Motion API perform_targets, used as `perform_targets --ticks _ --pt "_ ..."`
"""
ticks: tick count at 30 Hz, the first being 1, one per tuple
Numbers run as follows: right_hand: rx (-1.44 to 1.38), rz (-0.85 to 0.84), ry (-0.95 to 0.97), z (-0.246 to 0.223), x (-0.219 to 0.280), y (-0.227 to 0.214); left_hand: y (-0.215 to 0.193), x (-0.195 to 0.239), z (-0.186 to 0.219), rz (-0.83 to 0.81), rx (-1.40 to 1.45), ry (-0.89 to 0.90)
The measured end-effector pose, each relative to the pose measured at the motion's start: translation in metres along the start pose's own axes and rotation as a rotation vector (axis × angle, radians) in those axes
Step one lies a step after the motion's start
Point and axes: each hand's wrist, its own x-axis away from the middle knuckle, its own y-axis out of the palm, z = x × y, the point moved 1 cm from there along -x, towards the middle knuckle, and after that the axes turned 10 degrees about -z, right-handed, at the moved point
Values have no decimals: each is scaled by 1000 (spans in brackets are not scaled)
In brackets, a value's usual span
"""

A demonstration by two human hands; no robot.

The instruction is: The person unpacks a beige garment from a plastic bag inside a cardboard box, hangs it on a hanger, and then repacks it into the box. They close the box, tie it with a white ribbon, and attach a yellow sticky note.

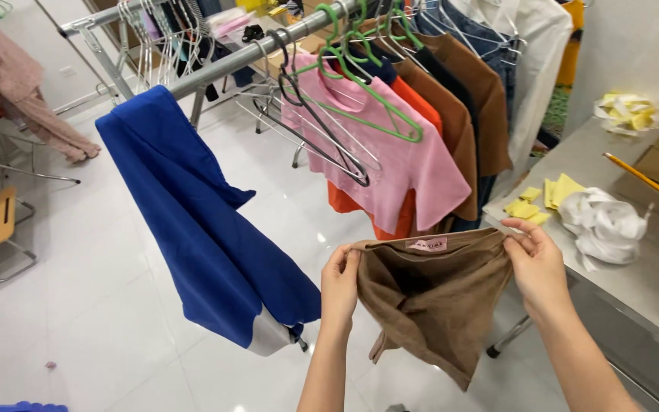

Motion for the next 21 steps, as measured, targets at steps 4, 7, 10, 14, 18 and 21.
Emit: perform_targets --ticks 4,7,10,14,18,21 --pt "209 -103 8 -10 -49 55 -30 -43 14 -16 -110 49" --pt "358 -178 -197 -17 -77 99 -48 -75 10 39 -193 140" --pt "298 -255 -236 -62 -79 154 -50 -76 40 78 -271 218" --pt "226 -367 -280 -59 -126 201 -54 -79 55 64 -376 350" --pt "252 -429 -263 -69 -136 226 -69 -83 60 70 -379 340" --pt "240 -379 -292 -68 -135 234 -76 -82 62 75 -368 320"
